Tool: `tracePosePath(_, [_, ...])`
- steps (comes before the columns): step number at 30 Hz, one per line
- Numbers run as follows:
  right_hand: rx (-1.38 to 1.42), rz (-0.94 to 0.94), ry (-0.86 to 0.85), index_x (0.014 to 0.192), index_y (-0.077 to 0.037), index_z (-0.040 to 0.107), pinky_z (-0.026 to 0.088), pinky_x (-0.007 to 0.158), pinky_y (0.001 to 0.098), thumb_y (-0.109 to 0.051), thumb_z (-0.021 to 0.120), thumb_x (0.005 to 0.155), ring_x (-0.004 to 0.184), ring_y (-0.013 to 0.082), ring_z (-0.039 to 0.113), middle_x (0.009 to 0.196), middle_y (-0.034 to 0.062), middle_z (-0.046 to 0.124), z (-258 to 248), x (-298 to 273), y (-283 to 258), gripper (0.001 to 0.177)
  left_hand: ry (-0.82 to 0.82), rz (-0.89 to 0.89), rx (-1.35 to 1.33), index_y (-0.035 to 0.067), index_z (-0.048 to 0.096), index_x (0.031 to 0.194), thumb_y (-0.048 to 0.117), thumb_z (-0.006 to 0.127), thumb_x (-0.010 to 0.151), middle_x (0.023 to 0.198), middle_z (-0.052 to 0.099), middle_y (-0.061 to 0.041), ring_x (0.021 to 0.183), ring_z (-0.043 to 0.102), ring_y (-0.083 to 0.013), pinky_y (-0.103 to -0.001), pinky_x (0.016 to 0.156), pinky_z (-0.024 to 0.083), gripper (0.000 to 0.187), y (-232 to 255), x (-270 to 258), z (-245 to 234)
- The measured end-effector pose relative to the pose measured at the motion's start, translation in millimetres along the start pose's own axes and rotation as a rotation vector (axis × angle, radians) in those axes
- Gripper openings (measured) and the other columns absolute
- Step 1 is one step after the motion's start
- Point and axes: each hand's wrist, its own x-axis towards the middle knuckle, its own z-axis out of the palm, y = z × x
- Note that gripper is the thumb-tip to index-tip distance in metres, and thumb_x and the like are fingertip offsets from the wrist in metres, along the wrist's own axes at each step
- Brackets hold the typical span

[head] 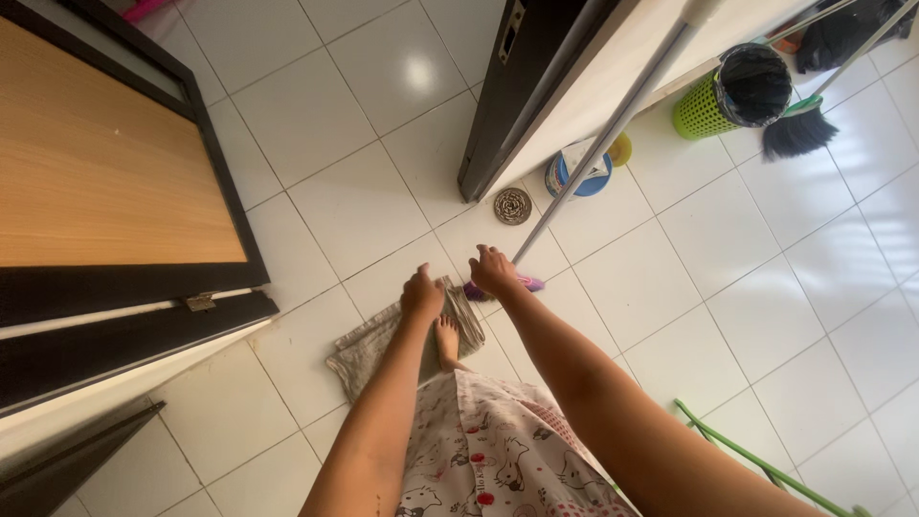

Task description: The person sweeps hair and debris into a dustpan using a broom, folds a cloth by hand, and places items into a trash bin.

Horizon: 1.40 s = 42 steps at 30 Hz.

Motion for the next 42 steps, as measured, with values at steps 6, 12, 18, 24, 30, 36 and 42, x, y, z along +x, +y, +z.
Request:
tracePosePath(6, [-0.264, -0.288, 0.079, 0.14, -0.01, 0.053, 0.047, 0.1, 0.0474, -0.029, 0.057, 0.098, 0.12, 0.0316, 0.059, 0.13, 0.0137, 0.062, -18.0, -46.0, 28.9, 0.046, 0.019, 0.21, 0.108, 0.01, 0.047, 0.144, 0.028, 0.068, 0.091, 0.141, 0.058, -0.013, 0.133, 0.049, -0.0358, -0.051, 0.107, 0.042, 0.059, 26.8, -34.7, 27.2])
tracePosePath(12, [-0.54, -0.555, 0.115, 0.118, -0.012, 0.066, 0.048, 0.092, 0.0405, -0.016, 0.064, 0.088, 0.111, 0.0237, 0.063, 0.114, 0.006, 0.067, -25.3, -91.7, 110.4, 0.031, 0.133, 0.376, 0.128, 0.009, 0.056, 0.137, 0.02, 0.065, 0.09, 0.139, 0.061, -0.012, 0.13, 0.053, -0.034, -0.053, 0.107, 0.041, 0.049, 52.1, -78.2, 65.9])
tracePosePath(18, [-0.648, -0.734, 0.241, 0.109, -0.011, 0.068, 0.047, 0.086, 0.0385, -0.01, 0.068, 0.084, 0.1, 0.0223, 0.062, 0.103, 0.0048, 0.067, -58.4, -124.1, 188.7, 0.026, 0.171, 0.417, 0.101, 0.008, 0.061, 0.129, 0.018, 0.062, 0.094, 0.127, 0.068, -0.013, 0.122, 0.059, -0.0336, -0.049, 0.107, 0.045, 0.036, 80.8, -139.1, 100.7])
tracePosePath(24, [-0.775, -0.901, 0.282, 0.09, -0.012, 0.067, 0.047, 0.086, 0.0359, -0.012, 0.067, 0.083, 0.095, 0.0216, 0.06, 0.093, 0.0031, 0.063, -108.5, -74.5, 268.0, 0.008, 0.189, 0.552, 0.185, 0.007, 0.063, 0.119, 0.012, 0.061, 0.09, 0.118, 0.068, -0.014, 0.116, 0.06, -0.0347, -0.051, 0.098, 0.043, 0.029, 141.1, -134.8, 143.7])
tracePosePath(30, [-0.803, -1.038, 0.332, 0.085, -0.013, 0.066, 0.048, 0.085, 0.0367, -0.013, 0.065, 0.083, 0.093, 0.0215, 0.06, 0.091, 0.0041, 0.062, -148.9, 57.6, 330.9, 0.002, 0.242, 0.605, 0.225, 0.004, 0.062, 0.118, 0.011, 0.06, 0.091, 0.114, 0.065, -0.018, 0.108, 0.06, -0.036, -0.049, 0.093, 0.046, 0.028, 214.4, -51.5, 222.7])
tracePosePath(36, [-0.845, -1.009, 0.254, 0.087, -0.012, 0.066, 0.048, 0.087, 0.0357, -0.009, 0.064, 0.083, 0.094, 0.0216, 0.059, 0.093, 0.0046, 0.062, -175.1, 151.2, 352.6, 0.005, 0.4, 0.497, 0.191, 0.001, 0.059, 0.121, 0.005, 0.06, 0.088, 0.12, 0.062, -0.016, 0.11, 0.06, -0.0341, -0.045, 0.099, 0.047, 0.033, 250.3, 57.0, 291.3])
tracePosePath(42, [-0.782, -1.066, 0.324, 0.087, -0.011, 0.066, 0.047, 0.087, 0.0363, -0.01, 0.066, 0.078, 0.096, 0.0225, 0.059, 0.093, 0.0044, 0.062, -119.2, 260.5, 381.4, 0.009, 0.443, 0.337, 0.227, 0.001, 0.057, 0.123, 0.008, 0.064, 0.085, 0.125, 0.057, -0.016, 0.116, 0.056, -0.0335, -0.047, 0.101, 0.044, 0.039, 234.4, 147.7, 350.7])
